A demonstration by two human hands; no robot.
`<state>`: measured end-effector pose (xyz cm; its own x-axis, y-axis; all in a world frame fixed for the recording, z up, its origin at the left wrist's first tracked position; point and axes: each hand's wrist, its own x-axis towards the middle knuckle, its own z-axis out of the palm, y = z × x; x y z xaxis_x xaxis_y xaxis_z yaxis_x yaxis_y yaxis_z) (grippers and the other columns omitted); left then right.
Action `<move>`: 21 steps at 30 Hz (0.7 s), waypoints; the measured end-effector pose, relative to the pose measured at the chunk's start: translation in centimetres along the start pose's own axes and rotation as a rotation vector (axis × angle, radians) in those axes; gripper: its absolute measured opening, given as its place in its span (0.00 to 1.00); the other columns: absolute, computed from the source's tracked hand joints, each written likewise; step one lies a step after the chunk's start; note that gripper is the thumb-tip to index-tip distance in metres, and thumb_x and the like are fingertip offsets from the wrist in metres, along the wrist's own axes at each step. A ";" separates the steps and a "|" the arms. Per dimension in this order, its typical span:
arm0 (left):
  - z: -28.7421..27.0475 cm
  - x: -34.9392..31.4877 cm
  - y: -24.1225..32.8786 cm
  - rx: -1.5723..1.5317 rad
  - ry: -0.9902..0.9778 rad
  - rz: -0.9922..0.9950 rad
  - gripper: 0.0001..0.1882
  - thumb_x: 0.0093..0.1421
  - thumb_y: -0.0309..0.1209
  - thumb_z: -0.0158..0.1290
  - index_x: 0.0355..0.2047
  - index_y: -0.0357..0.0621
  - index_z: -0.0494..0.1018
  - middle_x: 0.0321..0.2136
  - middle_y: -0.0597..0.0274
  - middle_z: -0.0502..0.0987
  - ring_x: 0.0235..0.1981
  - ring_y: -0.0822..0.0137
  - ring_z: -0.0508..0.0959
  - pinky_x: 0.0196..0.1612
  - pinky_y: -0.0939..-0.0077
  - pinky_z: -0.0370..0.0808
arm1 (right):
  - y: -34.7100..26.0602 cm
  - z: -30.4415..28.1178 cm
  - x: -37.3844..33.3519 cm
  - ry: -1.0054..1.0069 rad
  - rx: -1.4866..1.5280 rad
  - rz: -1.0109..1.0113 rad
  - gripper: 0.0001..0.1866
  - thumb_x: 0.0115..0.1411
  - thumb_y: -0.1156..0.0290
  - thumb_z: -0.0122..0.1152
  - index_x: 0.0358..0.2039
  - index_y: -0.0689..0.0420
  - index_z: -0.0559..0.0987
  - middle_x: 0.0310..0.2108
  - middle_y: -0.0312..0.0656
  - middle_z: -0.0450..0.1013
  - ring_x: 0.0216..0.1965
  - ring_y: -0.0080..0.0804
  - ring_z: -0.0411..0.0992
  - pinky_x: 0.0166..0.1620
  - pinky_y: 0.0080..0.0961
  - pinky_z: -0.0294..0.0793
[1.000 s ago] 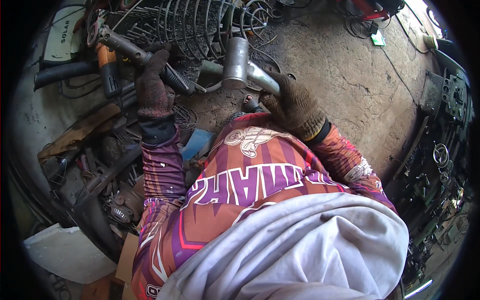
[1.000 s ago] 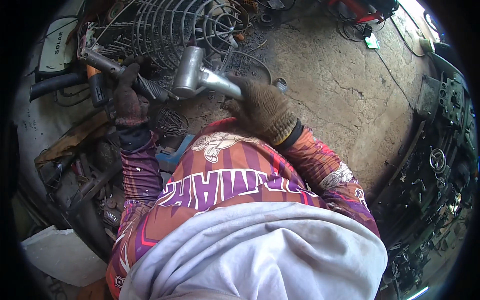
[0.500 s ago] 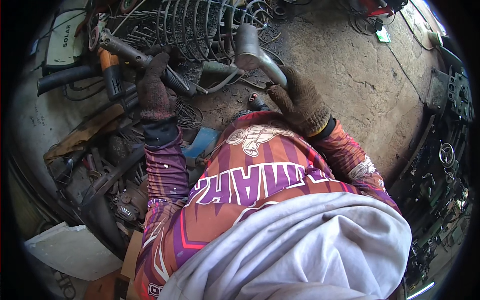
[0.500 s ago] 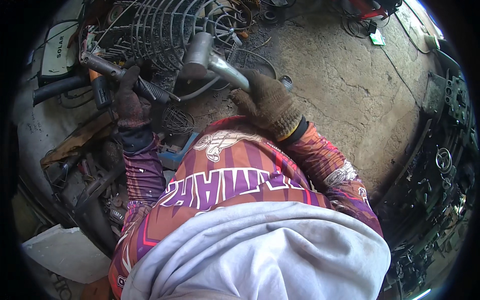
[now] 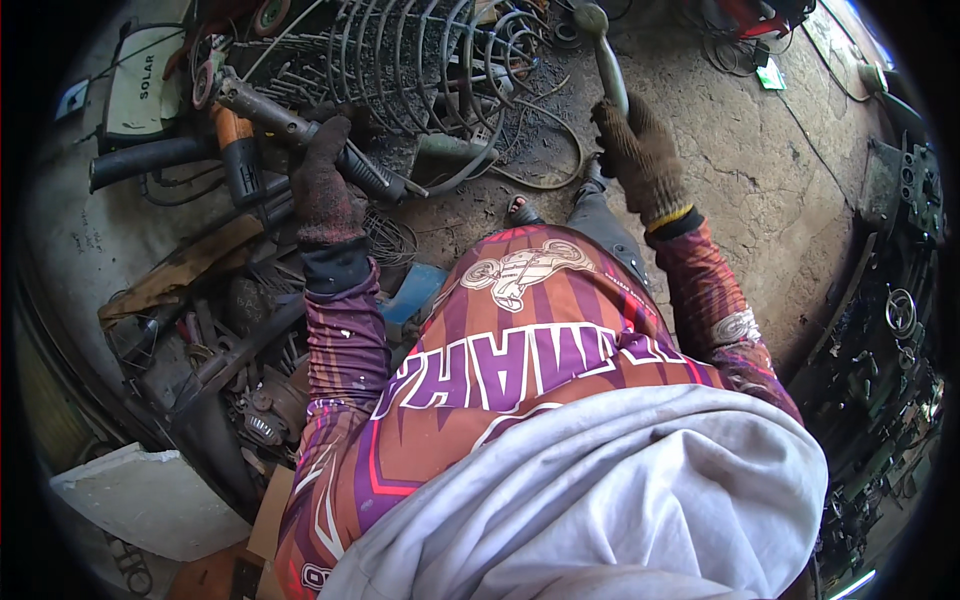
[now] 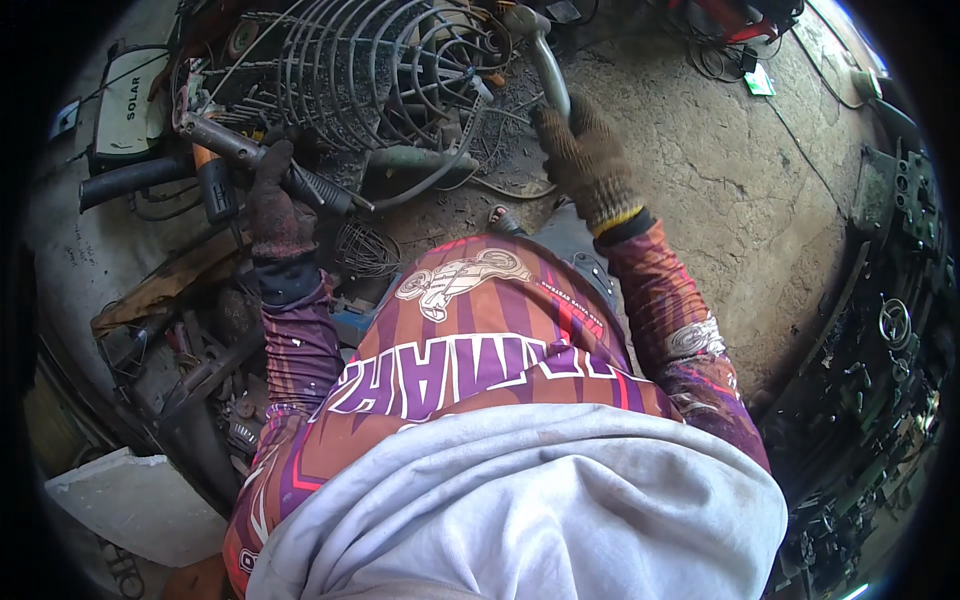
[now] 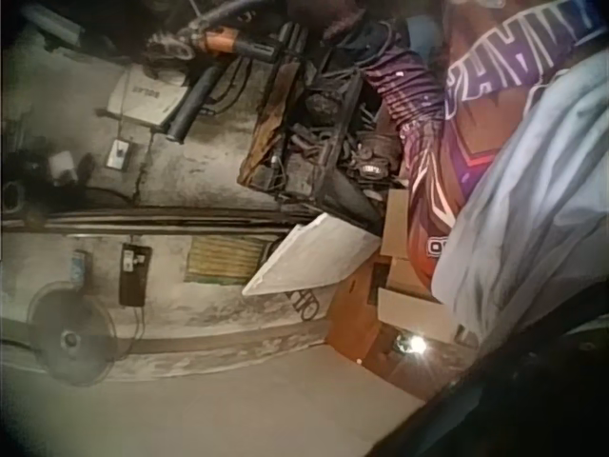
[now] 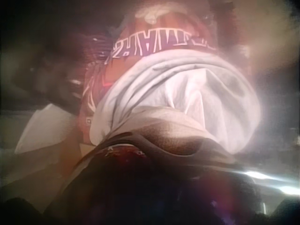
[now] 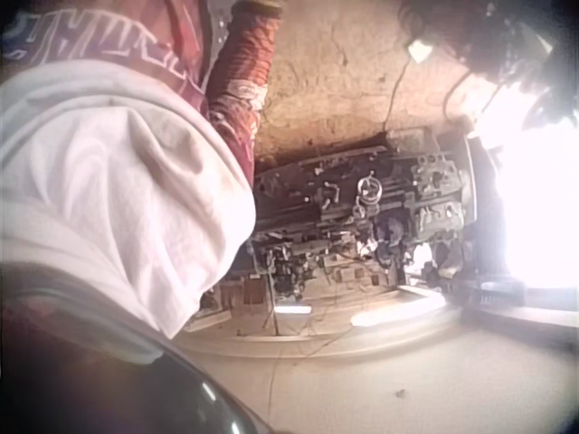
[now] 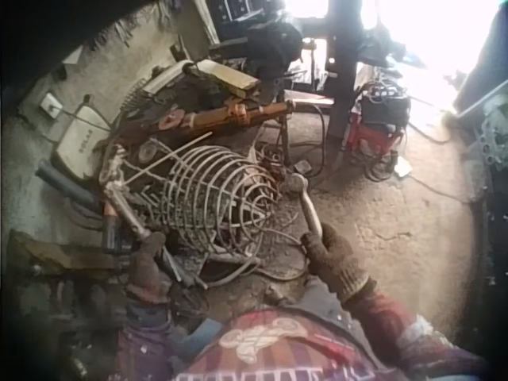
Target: The person aligns metal rods and a cage-like structure, using a hammer to position parts and then welds the joints together with a welding torch.
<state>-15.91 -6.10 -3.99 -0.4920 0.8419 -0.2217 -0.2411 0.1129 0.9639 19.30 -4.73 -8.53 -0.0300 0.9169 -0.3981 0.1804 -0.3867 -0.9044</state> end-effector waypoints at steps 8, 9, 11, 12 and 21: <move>1.5 -1.3 1.0 -0.082 0.007 0.038 0.16 0.54 0.25 0.62 0.44 0.40 0.76 0.38 0.62 0.78 0.38 0.68 0.77 0.46 0.72 0.76 | -6.8 -2.2 8.6 0.043 -0.552 -0.454 0.28 0.62 0.46 0.60 0.52 0.56 0.76 0.39 0.54 0.79 0.43 0.53 0.78 0.42 0.41 0.75; 1.4 -1.4 1.1 -0.048 0.002 0.043 0.16 0.54 0.25 0.62 0.44 0.40 0.76 0.38 0.62 0.78 0.38 0.68 0.77 0.45 0.72 0.76 | -8.0 -2.2 9.2 0.041 -0.621 -0.473 0.28 0.62 0.46 0.60 0.52 0.56 0.76 0.38 0.54 0.79 0.43 0.53 0.78 0.42 0.41 0.75; 1.3 -1.3 1.5 0.019 -0.007 0.052 0.16 0.54 0.24 0.61 0.44 0.40 0.76 0.38 0.62 0.78 0.38 0.68 0.78 0.45 0.73 0.76 | -10.8 -2.3 10.7 -0.036 -0.736 -0.531 0.28 0.63 0.46 0.59 0.53 0.55 0.76 0.39 0.53 0.79 0.43 0.52 0.78 0.43 0.42 0.75; 1.2 -1.3 1.3 0.023 0.008 0.068 0.16 0.54 0.24 0.61 0.44 0.40 0.76 0.38 0.61 0.79 0.38 0.68 0.78 0.45 0.73 0.76 | -11.9 -2.4 11.4 -0.076 -0.792 -0.554 0.28 0.64 0.46 0.58 0.54 0.55 0.76 0.39 0.53 0.79 0.43 0.51 0.78 0.43 0.42 0.75; 1.4 -2.0 1.8 -0.043 0.074 0.056 0.16 0.55 0.23 0.61 0.45 0.38 0.76 0.40 0.59 0.79 0.40 0.67 0.79 0.48 0.72 0.76 | -14.7 0.8 23.0 -0.222 -1.033 -1.151 0.27 0.64 0.48 0.58 0.55 0.54 0.75 0.41 0.53 0.79 0.42 0.52 0.78 0.43 0.44 0.76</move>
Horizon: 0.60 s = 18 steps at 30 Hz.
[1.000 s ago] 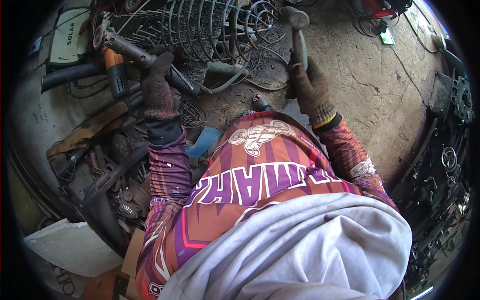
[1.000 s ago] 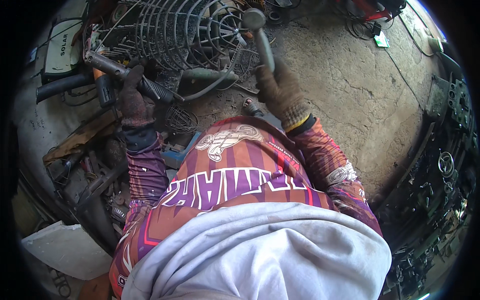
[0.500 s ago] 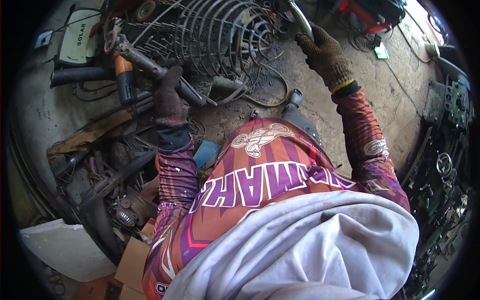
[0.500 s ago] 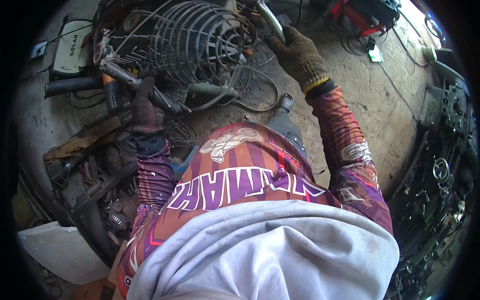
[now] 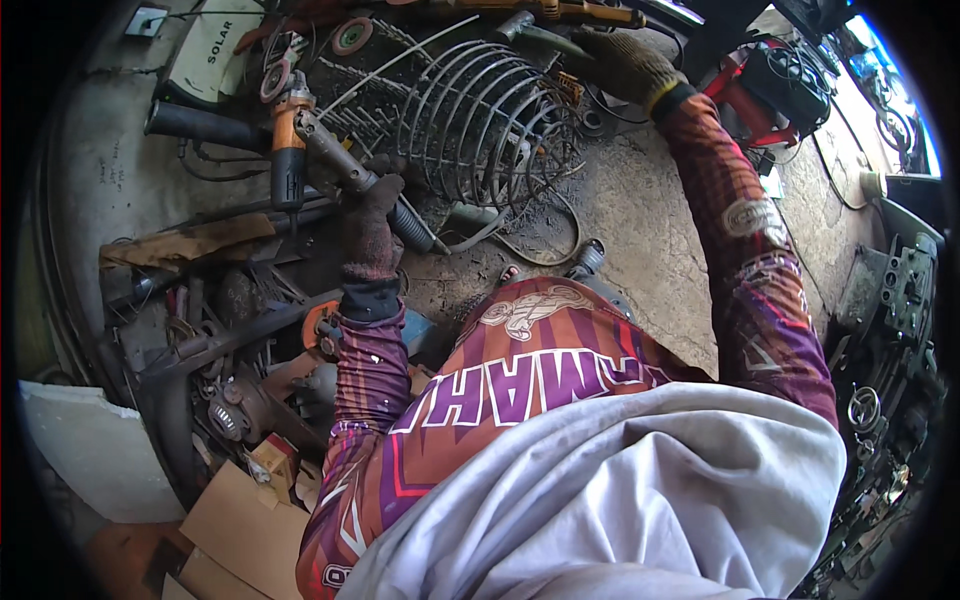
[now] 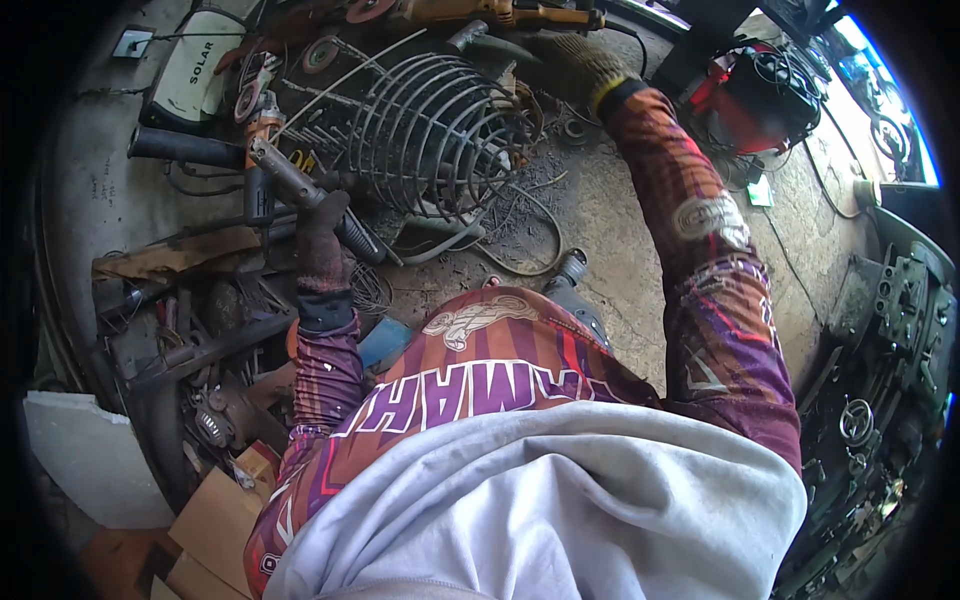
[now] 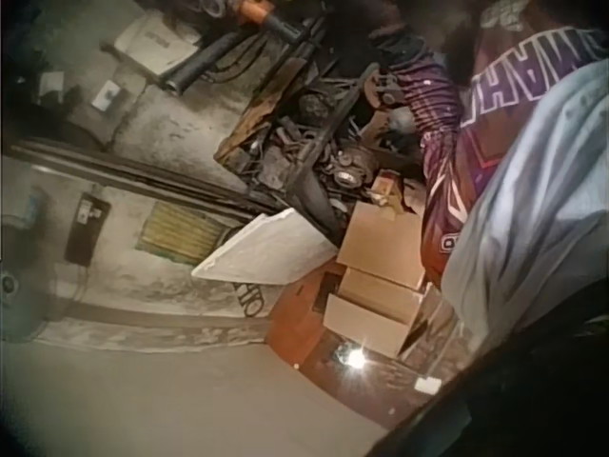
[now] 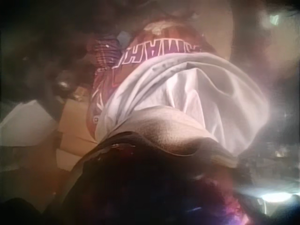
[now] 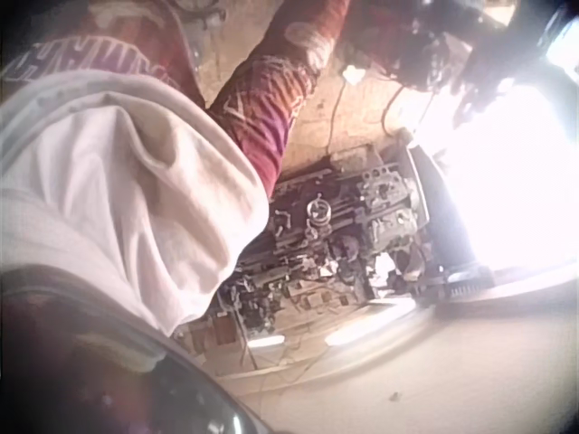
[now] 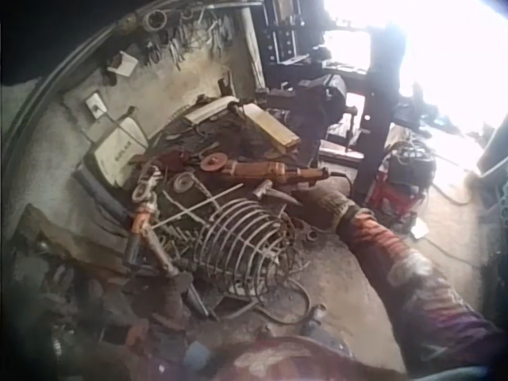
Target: The person aligns metal rods and a cage-like structure, using a hammer to position parts and then welds the joints together with a welding torch.
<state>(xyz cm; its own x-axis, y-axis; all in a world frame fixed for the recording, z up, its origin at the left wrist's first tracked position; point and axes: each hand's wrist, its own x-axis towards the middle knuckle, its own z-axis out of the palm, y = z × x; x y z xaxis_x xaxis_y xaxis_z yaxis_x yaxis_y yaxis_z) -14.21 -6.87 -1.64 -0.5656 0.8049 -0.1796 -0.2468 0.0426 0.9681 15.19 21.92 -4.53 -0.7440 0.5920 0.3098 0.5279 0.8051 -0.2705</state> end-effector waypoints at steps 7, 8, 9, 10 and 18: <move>-0.5 0.4 -0.6 -0.009 -0.003 -0.029 0.16 0.55 0.22 0.61 0.45 0.39 0.76 0.42 0.58 0.80 0.42 0.66 0.79 0.50 0.71 0.75 | -0.6 3.5 0.6 -0.077 0.035 0.260 0.24 0.60 0.52 0.62 0.52 0.53 0.77 0.45 0.51 0.78 0.49 0.50 0.76 0.48 0.44 0.76; -0.5 0.4 -0.6 -0.010 -0.008 -0.029 0.16 0.54 0.23 0.61 0.45 0.39 0.76 0.42 0.58 0.80 0.42 0.66 0.78 0.50 0.72 0.75 | -1.6 3.6 0.2 -0.075 0.041 0.323 0.24 0.60 0.53 0.62 0.52 0.53 0.77 0.44 0.51 0.78 0.49 0.50 0.76 0.48 0.44 0.76; -1.0 0.5 -0.8 0.005 0.014 -0.025 0.17 0.54 0.23 0.61 0.45 0.39 0.76 0.42 0.58 0.80 0.41 0.66 0.78 0.49 0.72 0.75 | -2.9 2.8 0.5 -0.092 0.072 0.324 0.23 0.61 0.55 0.59 0.52 0.54 0.77 0.44 0.52 0.78 0.48 0.51 0.76 0.48 0.44 0.76; -1.5 0.8 -1.2 0.019 0.028 -0.023 0.17 0.54 0.23 0.62 0.45 0.39 0.76 0.41 0.59 0.80 0.41 0.67 0.78 0.48 0.72 0.75 | -4.2 1.2 1.0 -0.108 0.098 0.332 0.22 0.62 0.57 0.57 0.52 0.54 0.77 0.43 0.53 0.78 0.47 0.52 0.77 0.48 0.44 0.76; -1.0 0.4 -0.6 0.065 0.024 0.012 0.16 0.53 0.24 0.62 0.44 0.39 0.76 0.40 0.60 0.81 0.38 0.68 0.78 0.45 0.73 0.76 | -10.2 -2.8 0.9 0.356 0.113 0.496 0.23 0.59 0.55 0.63 0.50 0.55 0.78 0.44 0.55 0.78 0.46 0.52 0.77 0.47 0.45 0.77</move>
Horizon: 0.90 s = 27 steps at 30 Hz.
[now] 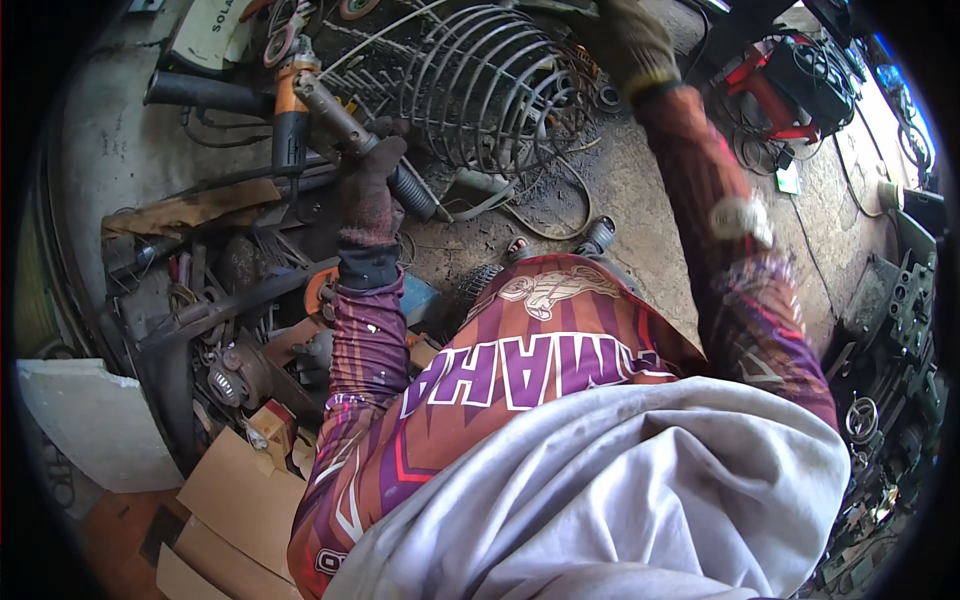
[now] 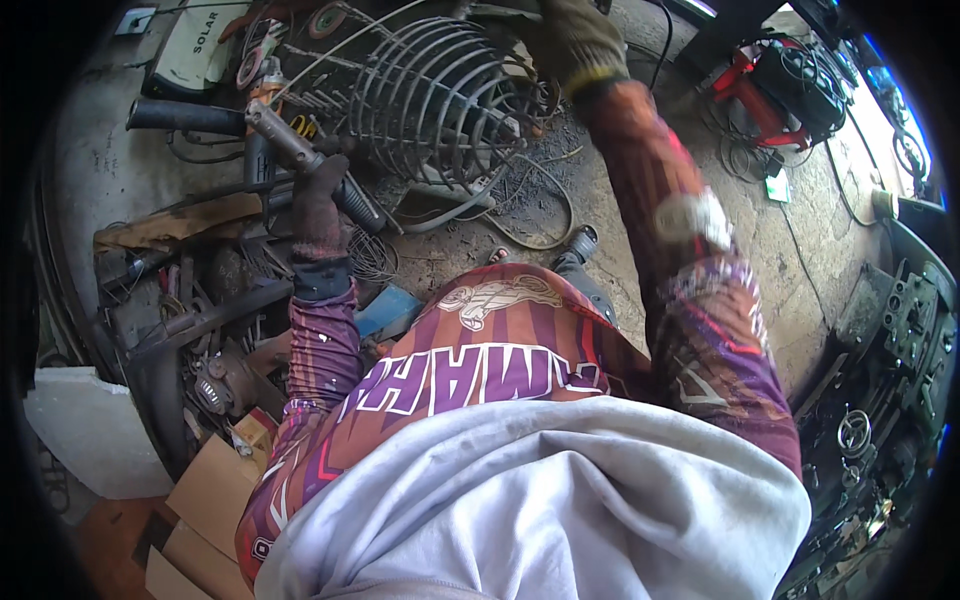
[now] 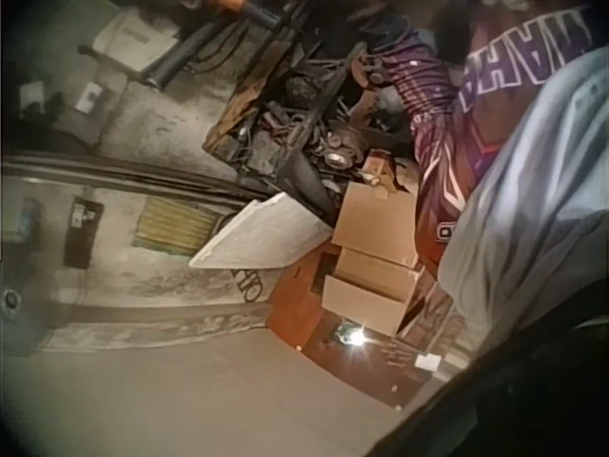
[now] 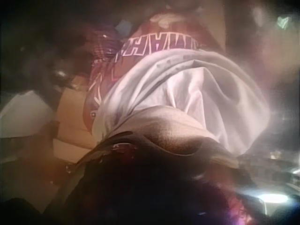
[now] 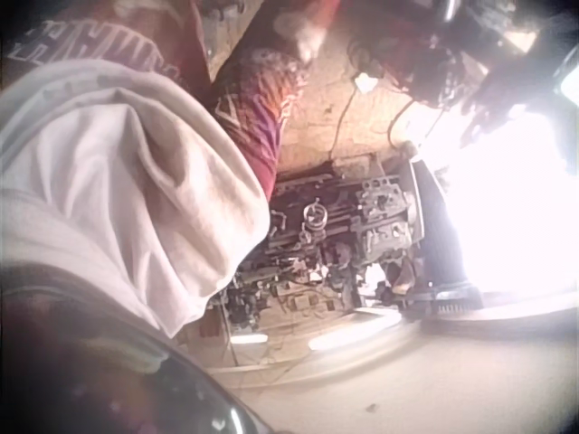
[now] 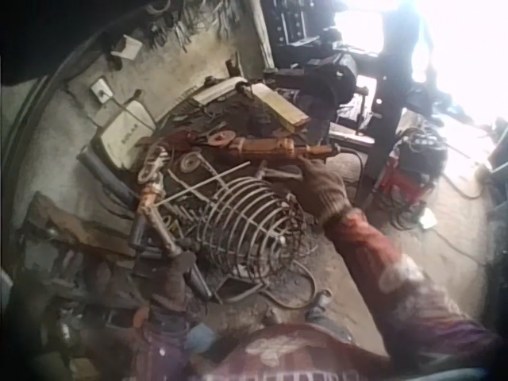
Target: The person aligns metal rods and a cage-like structure, using a hammer to position parts and then welds the joints together with a welding torch.
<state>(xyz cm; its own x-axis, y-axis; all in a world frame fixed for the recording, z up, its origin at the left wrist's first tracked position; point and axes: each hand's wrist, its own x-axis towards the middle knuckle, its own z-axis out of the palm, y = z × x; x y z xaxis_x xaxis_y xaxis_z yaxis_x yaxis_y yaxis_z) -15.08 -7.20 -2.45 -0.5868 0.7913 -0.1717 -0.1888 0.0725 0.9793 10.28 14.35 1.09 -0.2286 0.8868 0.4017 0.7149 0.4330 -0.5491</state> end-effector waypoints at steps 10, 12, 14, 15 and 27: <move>0.4 -0.5 0.1 -0.213 -0.100 -0.032 0.13 0.57 0.20 0.59 0.44 0.37 0.77 0.39 0.54 0.81 0.39 0.61 0.82 0.44 0.69 0.82 | 3.2 6.2 -15.4 -0.391 1.557 0.810 0.29 0.72 0.44 0.41 0.59 0.55 0.68 0.51 0.43 0.75 0.49 0.39 0.75 0.52 0.40 0.74; 0.0 -1.4 0.6 -0.221 -0.104 -0.058 0.14 0.57 0.19 0.59 0.44 0.38 0.77 0.39 0.54 0.81 0.40 0.61 0.82 0.44 0.67 0.82 | 2.7 6.4 -15.4 -0.388 1.678 0.842 0.31 0.72 0.42 0.40 0.61 0.54 0.67 0.54 0.44 0.73 0.52 0.41 0.73 0.55 0.45 0.72; -0.8 -2.1 0.5 -0.275 -0.105 -0.051 0.14 0.57 0.19 0.58 0.45 0.39 0.76 0.39 0.55 0.81 0.40 0.61 0.82 0.43 0.66 0.83 | 2.2 6.6 -15.5 -0.385 1.799 0.875 0.33 0.71 0.40 0.39 0.63 0.52 0.66 0.58 0.44 0.71 0.55 0.44 0.72 0.58 0.50 0.70; -1.4 -2.3 0.1 -0.327 -0.104 -0.033 0.15 0.57 0.19 0.58 0.45 0.40 0.75 0.39 0.55 0.80 0.40 0.61 0.83 0.42 0.66 0.83 | 1.8 6.7 -15.3 -0.384 1.856 0.892 0.34 0.71 0.39 0.39 0.64 0.52 0.66 0.59 0.44 0.70 0.56 0.45 0.72 0.59 0.52 0.69; -5.9 -6.4 0.7 -0.356 0.048 0.067 0.18 0.56 0.19 0.55 0.48 0.36 0.71 0.41 0.51 0.78 0.41 0.56 0.83 0.41 0.54 0.86 | 8.6 10.2 -21.5 -0.465 1.108 0.165 0.30 0.68 0.40 0.46 0.52 0.55 0.73 0.45 0.42 0.74 0.49 0.42 0.72 0.55 0.48 0.68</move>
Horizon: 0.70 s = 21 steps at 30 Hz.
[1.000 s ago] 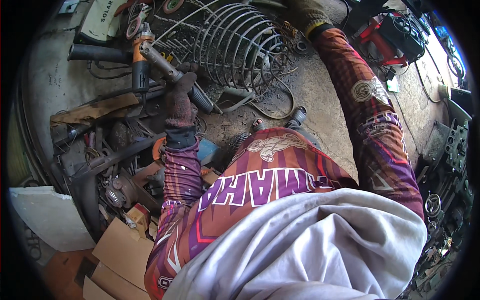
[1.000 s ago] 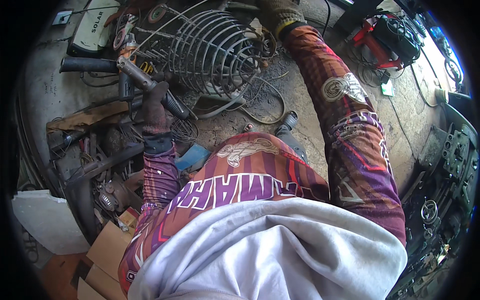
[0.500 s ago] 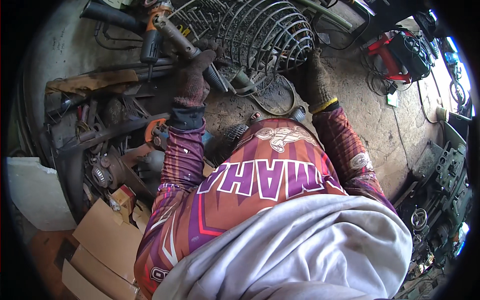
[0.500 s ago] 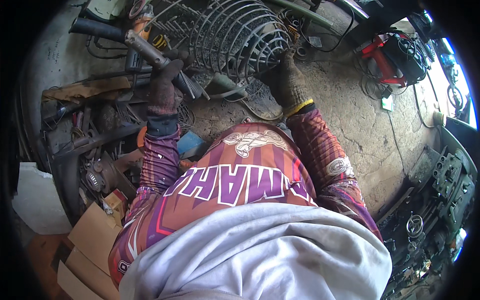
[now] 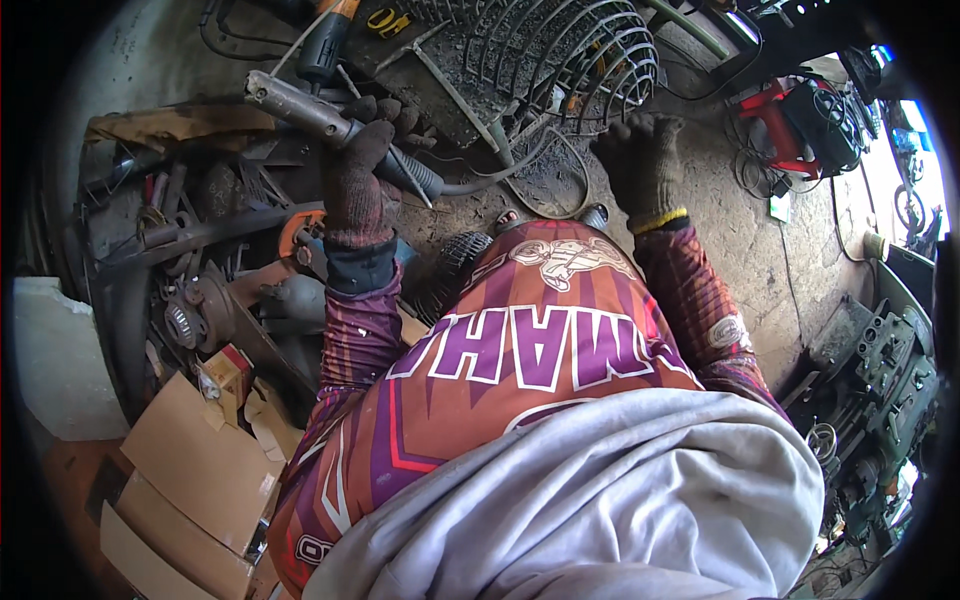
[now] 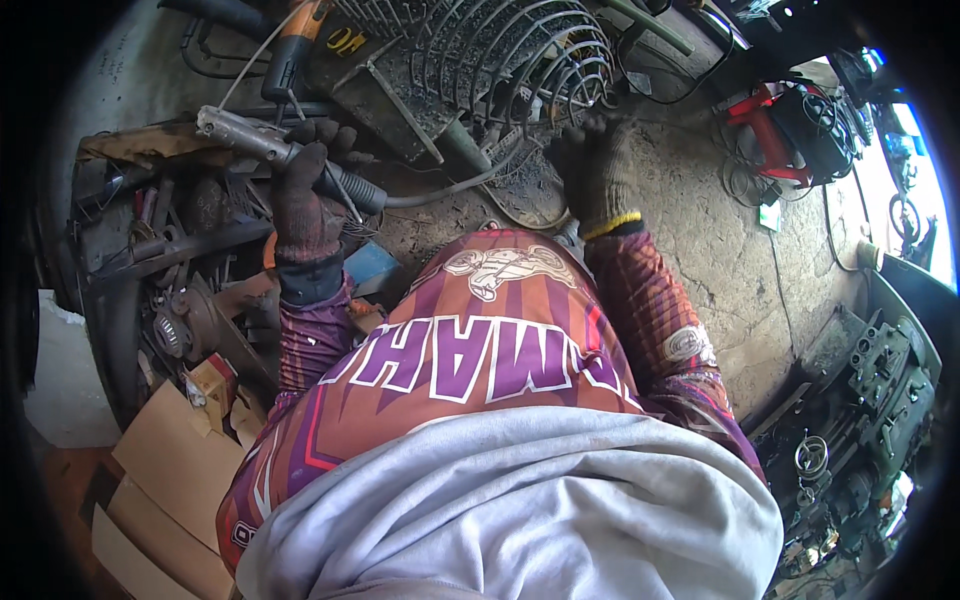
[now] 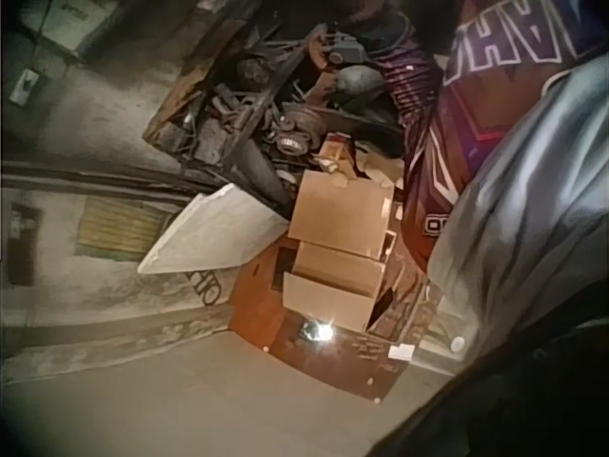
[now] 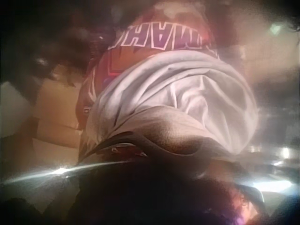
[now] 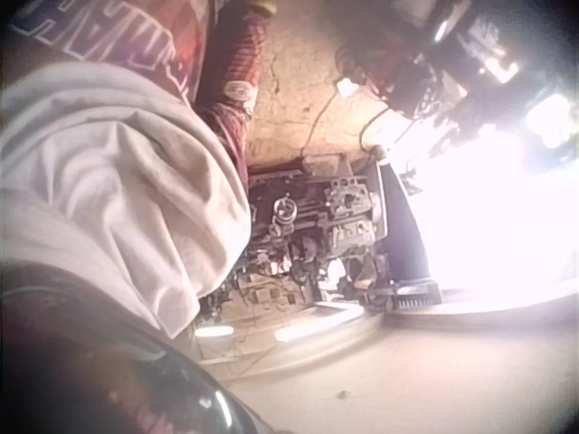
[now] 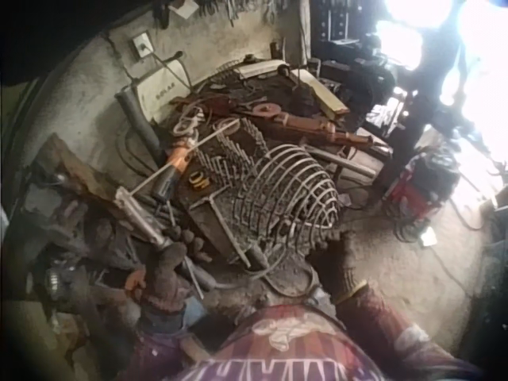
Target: The person aligns metal rods and a cage-like structure, using a hammer to position parts and then welds the joints together with a welding torch.
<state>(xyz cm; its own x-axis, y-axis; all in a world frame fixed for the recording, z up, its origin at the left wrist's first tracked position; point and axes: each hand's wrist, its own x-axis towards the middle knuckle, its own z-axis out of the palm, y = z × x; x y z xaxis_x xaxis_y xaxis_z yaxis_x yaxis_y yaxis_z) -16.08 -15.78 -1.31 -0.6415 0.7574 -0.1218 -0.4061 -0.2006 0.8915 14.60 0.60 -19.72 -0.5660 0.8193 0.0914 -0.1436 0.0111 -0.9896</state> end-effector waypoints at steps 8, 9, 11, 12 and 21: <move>2.9 -3.0 0.3 -0.074 -0.182 -0.108 0.17 0.59 0.19 0.52 0.49 0.41 0.71 0.46 0.52 0.78 0.50 0.54 0.80 0.46 0.50 0.84 | -10.3 5.6 -4.6 -0.076 0.037 0.512 0.23 0.70 0.59 0.55 0.58 0.63 0.72 0.40 0.42 0.77 0.41 0.29 0.76 0.48 0.26 0.76; 3.3 -2.9 0.0 -0.057 -0.197 -0.095 0.17 0.59 0.19 0.52 0.50 0.41 0.71 0.46 0.53 0.78 0.49 0.54 0.80 0.46 0.52 0.84 | -11.2 6.4 -4.3 -0.127 -0.109 0.402 0.23 0.70 0.61 0.56 0.59 0.63 0.71 0.41 0.42 0.77 0.42 0.28 0.76 0.49 0.26 0.76; 4.0 -2.6 -1.1 -0.035 -0.236 -0.072 0.18 0.59 0.19 0.52 0.51 0.42 0.70 0.46 0.53 0.78 0.49 0.55 0.80 0.45 0.54 0.84 | -15.5 8.2 -3.8 -0.219 -0.229 0.362 0.24 0.67 0.62 0.59 0.59 0.63 0.72 0.47 0.47 0.77 0.48 0.32 0.76 0.53 0.29 0.75; 4.7 -2.8 -1.0 -0.046 -0.257 -0.114 0.19 0.59 0.20 0.53 0.51 0.42 0.69 0.46 0.53 0.78 0.48 0.56 0.80 0.44 0.55 0.84 | -16.9 9.4 -3.9 -0.253 -0.210 0.322 0.26 0.65 0.58 0.60 0.57 0.62 0.74 0.48 0.50 0.78 0.50 0.37 0.76 0.54 0.32 0.75; 7.2 -2.6 -2.7 0.020 -0.433 -0.232 0.20 0.60 0.22 0.56 0.52 0.41 0.68 0.45 0.53 0.77 0.44 0.58 0.82 0.44 0.62 0.83 | -18.7 11.3 -4.1 -0.199 -0.633 0.064 0.21 0.62 0.60 0.61 0.53 0.56 0.78 0.41 0.53 0.79 0.43 0.50 0.79 0.46 0.38 0.78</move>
<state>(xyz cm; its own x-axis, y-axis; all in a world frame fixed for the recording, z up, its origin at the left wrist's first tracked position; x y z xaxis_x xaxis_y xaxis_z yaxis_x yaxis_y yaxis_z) -8.64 -12.80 -0.26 -0.2040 0.9704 -0.1294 -0.4906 0.0130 0.8713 10.40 -9.47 -0.29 -0.7055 0.7086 -0.0111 0.3651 0.3501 -0.8626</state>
